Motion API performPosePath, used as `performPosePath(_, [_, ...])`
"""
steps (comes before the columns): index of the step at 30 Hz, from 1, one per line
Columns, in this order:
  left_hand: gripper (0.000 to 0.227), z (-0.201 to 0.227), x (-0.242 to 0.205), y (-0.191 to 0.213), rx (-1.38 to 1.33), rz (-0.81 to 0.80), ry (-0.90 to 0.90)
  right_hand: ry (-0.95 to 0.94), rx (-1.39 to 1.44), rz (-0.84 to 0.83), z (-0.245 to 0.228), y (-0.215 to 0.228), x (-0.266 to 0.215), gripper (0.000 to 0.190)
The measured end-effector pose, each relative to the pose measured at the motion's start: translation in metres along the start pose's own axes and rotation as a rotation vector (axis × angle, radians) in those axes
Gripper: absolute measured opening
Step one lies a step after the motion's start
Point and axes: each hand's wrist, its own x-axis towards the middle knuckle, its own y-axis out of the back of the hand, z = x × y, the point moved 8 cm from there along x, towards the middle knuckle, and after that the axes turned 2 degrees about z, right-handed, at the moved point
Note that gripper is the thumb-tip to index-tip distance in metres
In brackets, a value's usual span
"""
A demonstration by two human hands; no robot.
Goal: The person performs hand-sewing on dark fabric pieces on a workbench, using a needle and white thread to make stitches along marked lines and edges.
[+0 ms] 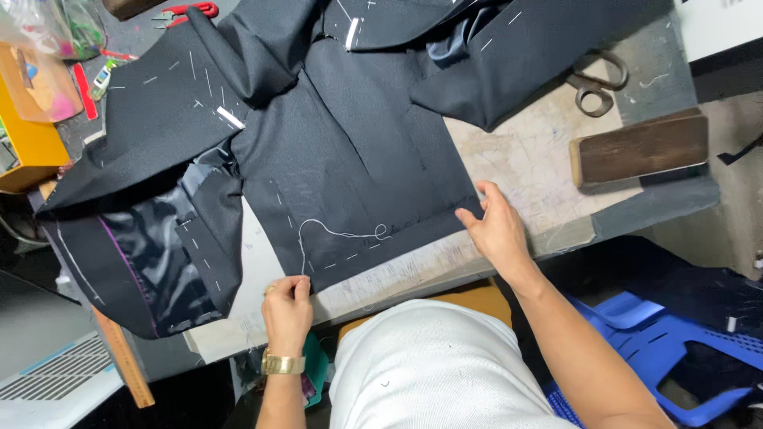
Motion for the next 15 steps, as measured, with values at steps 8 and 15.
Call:
performPosePath(8, [0.018,0.119,0.002,-0.023,-0.026,-0.130,-0.473,0.013,0.897,0.188,-0.017,-0.003,-0.035,0.069])
performPosePath(15, [0.013,0.150,0.013,-0.093,-0.048,-0.558,-0.474,-0.089,1.028,0.131,-0.019,-0.068,-0.065,0.079])
